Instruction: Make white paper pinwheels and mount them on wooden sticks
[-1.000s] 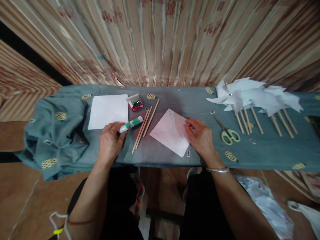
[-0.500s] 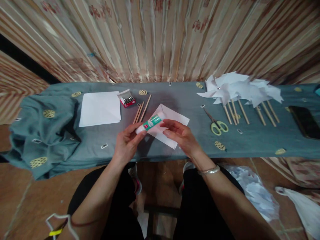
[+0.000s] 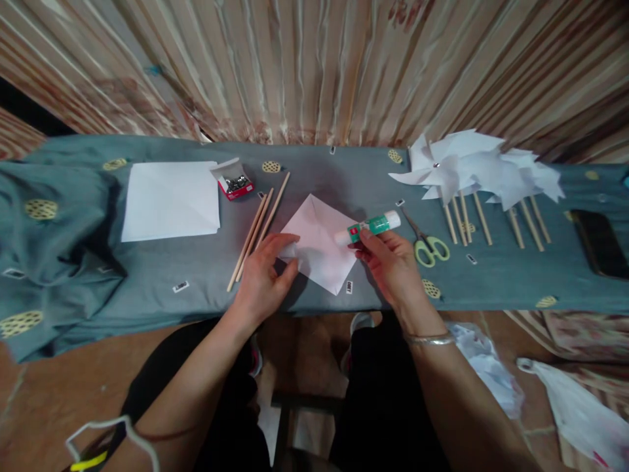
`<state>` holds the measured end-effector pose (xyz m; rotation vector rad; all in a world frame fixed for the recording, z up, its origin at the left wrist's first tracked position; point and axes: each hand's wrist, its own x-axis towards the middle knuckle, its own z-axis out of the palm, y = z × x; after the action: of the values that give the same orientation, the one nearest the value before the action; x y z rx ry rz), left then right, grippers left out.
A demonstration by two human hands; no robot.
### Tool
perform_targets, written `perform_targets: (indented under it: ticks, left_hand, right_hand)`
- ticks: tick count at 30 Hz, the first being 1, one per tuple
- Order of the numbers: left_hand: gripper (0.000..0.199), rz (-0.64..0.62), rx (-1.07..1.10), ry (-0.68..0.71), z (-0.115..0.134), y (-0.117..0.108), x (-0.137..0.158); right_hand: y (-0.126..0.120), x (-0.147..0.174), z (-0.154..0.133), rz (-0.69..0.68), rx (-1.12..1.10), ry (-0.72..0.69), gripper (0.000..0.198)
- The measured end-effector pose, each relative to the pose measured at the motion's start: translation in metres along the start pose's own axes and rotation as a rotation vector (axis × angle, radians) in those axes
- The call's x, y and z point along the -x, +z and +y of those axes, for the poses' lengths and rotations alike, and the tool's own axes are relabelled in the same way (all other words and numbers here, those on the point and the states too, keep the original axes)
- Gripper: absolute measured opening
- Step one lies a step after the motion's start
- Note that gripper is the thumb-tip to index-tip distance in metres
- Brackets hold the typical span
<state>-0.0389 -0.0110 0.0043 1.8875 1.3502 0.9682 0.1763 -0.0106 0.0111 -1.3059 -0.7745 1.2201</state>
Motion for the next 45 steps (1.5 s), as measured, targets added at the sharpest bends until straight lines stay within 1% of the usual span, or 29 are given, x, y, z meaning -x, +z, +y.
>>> perform_targets:
  ticks: [1,3,5,8,12,15,17,22,26,29,35,38,45]
  left_hand:
    - [0.03,-0.01,-0.053,0.038,-0.001,-0.002,-0.001]
    - [0.031,-0.044,-0.107,0.069,-0.002,-0.006,-0.002]
    - [0.032,-0.052,-0.126,0.066,-0.002,-0.009,-0.003]
    - [0.034,-0.024,-0.116,0.037,-0.002,-0.007,-0.009]
    - [0.034,-0.024,-0.018,0.015,0.001,0.004,-0.02]
    - [0.028,-0.027,-0.006,0.048,0.001,0.013,-0.025]
    - [0.024,-0.028,-0.046,0.097,-0.001,0.019,-0.027]
    - [0.026,-0.026,-0.205,0.208,-0.009,0.034,-0.031]
    - [0.02,-0.069,-0.281,0.237,-0.011,0.041,-0.036]
    - [0.021,-0.072,-0.308,0.226,-0.01,0.045,-0.04]
    - [0.022,-0.078,-0.367,0.193,-0.01,0.051,-0.043]
    - [0.021,-0.083,-0.352,0.188,-0.011,0.051,-0.043]
    - [0.026,-0.079,-0.337,0.181,-0.01,0.05,-0.042]
  right_hand:
    - [-0.001,-0.003,0.001,0.005,0.034,-0.018,0.031]
    - [-0.001,-0.006,0.003,-0.002,0.069,-0.048,0.03]
    - [0.003,-0.009,0.006,-0.033,0.083,-0.073,0.029]
    - [0.011,-0.011,0.011,-0.089,0.136,-0.105,0.028]
    - [0.016,-0.012,0.016,-0.115,0.239,-0.125,0.025]
    - [0.017,-0.013,0.014,-0.096,0.33,-0.174,0.022]
    - [0.017,-0.012,0.012,-0.087,0.404,-0.221,0.019]
    - [0.016,-0.013,0.008,-0.076,0.649,-0.321,0.018]
    - [0.013,-0.013,0.007,-0.092,0.803,-0.346,0.02]
    - [0.013,-0.014,0.007,-0.092,0.893,-0.371,0.02]
    - [0.013,-0.016,0.005,-0.143,0.942,-0.395,0.023]
    - [0.01,-0.016,0.005,-0.192,0.945,-0.415,0.021]
    - [0.007,-0.019,0.003,-0.293,0.932,-0.437,0.022]
